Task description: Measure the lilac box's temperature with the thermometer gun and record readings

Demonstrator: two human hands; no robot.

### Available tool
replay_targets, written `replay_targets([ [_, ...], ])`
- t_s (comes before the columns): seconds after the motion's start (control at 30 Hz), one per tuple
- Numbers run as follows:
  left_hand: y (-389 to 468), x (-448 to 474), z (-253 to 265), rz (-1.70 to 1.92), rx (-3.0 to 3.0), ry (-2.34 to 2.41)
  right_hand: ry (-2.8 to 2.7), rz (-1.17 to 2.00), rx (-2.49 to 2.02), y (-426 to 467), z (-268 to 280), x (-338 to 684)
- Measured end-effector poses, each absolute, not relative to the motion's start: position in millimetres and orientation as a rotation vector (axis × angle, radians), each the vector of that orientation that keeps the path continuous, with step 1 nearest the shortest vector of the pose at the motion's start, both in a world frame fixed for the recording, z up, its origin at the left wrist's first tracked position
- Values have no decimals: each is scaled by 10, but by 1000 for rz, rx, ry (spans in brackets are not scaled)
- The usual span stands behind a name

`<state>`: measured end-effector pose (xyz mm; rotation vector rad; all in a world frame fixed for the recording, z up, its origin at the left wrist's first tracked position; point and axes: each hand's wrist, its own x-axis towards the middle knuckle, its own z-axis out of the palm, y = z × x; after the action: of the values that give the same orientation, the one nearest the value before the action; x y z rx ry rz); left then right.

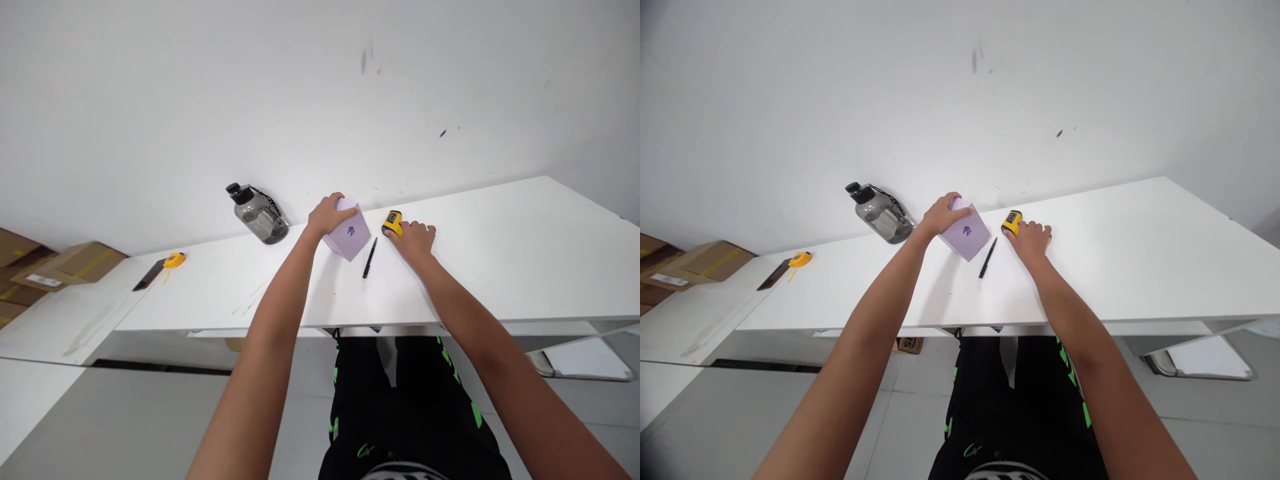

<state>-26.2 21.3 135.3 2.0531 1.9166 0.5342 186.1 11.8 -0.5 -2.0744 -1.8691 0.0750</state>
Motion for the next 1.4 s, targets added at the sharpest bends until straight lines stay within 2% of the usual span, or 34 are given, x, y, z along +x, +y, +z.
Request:
replay_targets([
  [0.57,121,-351,1370,516,2136,1798,-1871,70,-2038,123,-39,1871],
  [0.8,167,-272,1389,468,2102,1853,-1879,-81,-1948,57,-42,1804],
  [1.13,285,-222,1359,421,2142,1855,-2374,-34,-1321,-39,-65,1684],
  [1.4,362,-135,1345,353,2119,1910,-2547,-34,-1363,-129,-11,1628],
])
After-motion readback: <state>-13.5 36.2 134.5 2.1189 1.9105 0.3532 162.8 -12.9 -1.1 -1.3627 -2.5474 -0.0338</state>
